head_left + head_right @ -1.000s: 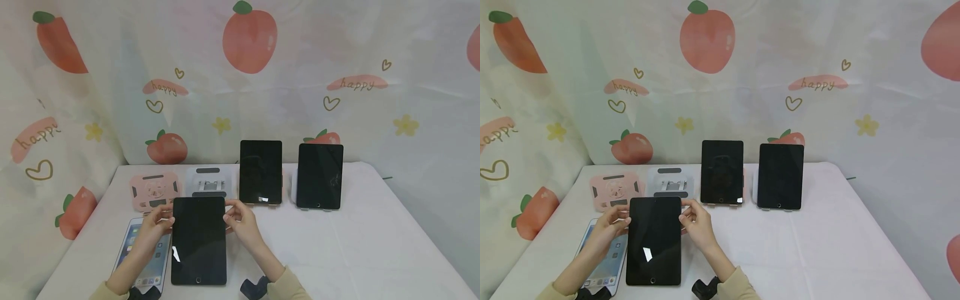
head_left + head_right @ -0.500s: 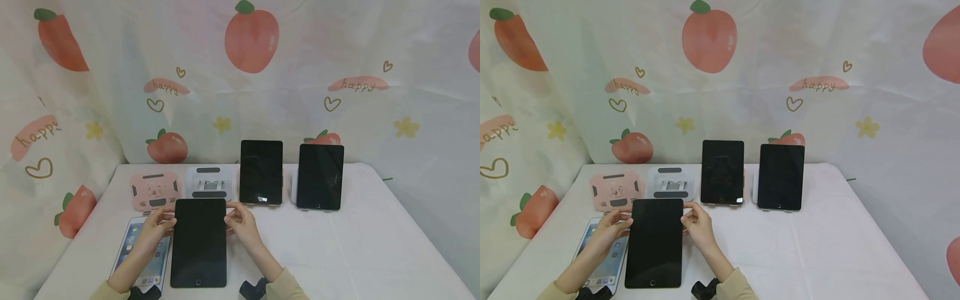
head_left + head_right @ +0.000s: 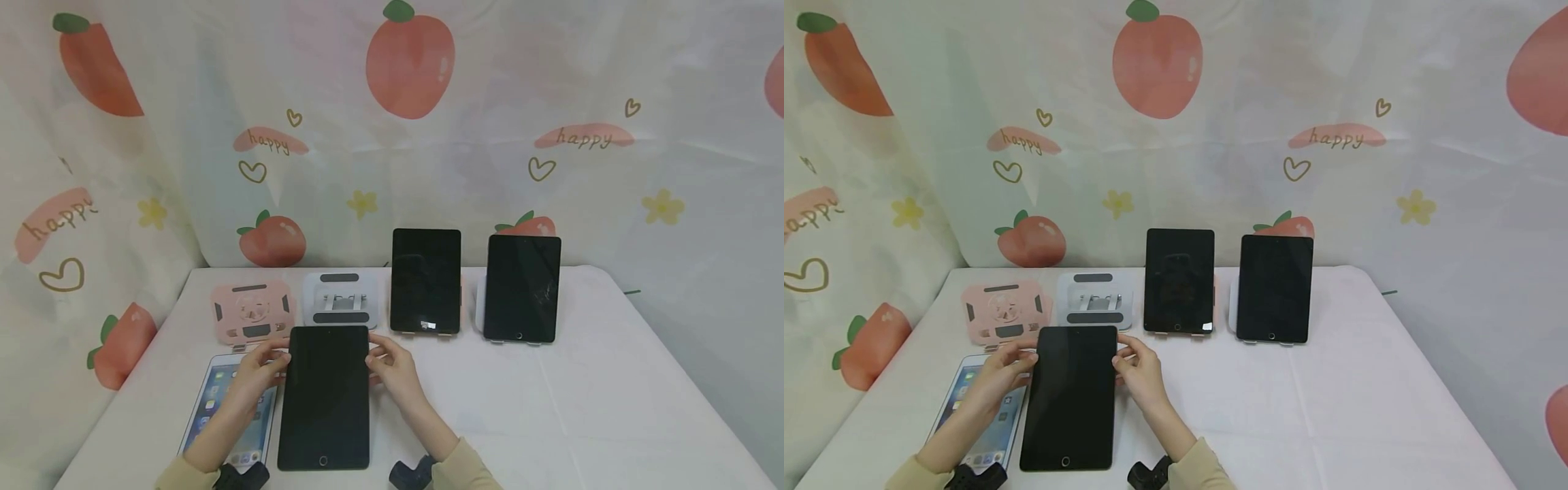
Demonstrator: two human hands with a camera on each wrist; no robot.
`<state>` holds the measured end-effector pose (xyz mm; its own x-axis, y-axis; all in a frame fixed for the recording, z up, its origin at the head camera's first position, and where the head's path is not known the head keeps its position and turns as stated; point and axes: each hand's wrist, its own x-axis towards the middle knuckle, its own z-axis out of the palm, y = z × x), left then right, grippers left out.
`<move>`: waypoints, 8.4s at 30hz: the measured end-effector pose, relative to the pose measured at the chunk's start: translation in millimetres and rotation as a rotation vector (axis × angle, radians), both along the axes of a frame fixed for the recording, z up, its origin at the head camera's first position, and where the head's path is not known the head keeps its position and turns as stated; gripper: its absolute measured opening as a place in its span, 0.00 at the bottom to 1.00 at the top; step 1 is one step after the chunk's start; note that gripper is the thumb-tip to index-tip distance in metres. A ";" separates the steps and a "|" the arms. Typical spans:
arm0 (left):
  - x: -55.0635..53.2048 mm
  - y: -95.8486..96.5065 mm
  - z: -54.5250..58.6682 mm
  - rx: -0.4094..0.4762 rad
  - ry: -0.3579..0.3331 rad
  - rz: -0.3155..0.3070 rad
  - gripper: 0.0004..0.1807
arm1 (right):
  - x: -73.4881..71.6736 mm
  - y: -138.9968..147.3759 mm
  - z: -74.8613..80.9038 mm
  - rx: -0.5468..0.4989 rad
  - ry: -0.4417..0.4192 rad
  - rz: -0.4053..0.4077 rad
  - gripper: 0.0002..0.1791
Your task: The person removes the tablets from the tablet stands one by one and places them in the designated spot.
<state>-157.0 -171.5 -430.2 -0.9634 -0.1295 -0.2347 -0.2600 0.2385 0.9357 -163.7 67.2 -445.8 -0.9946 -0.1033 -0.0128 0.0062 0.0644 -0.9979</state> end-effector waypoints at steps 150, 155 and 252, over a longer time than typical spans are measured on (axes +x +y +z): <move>-89.0 150.2 24.7 0.175 0.344 -0.034 0.17 | -71.6 114.1 30.4 0.322 0.173 -0.332 0.16; -97.1 155.0 29.1 0.219 0.390 0.000 0.15 | -78.1 117.7 38.9 0.320 0.191 -0.352 0.17; -157.4 168.3 39.3 0.192 0.391 -0.060 0.18 | -131.0 130.9 73.2 0.405 0.274 -0.370 0.17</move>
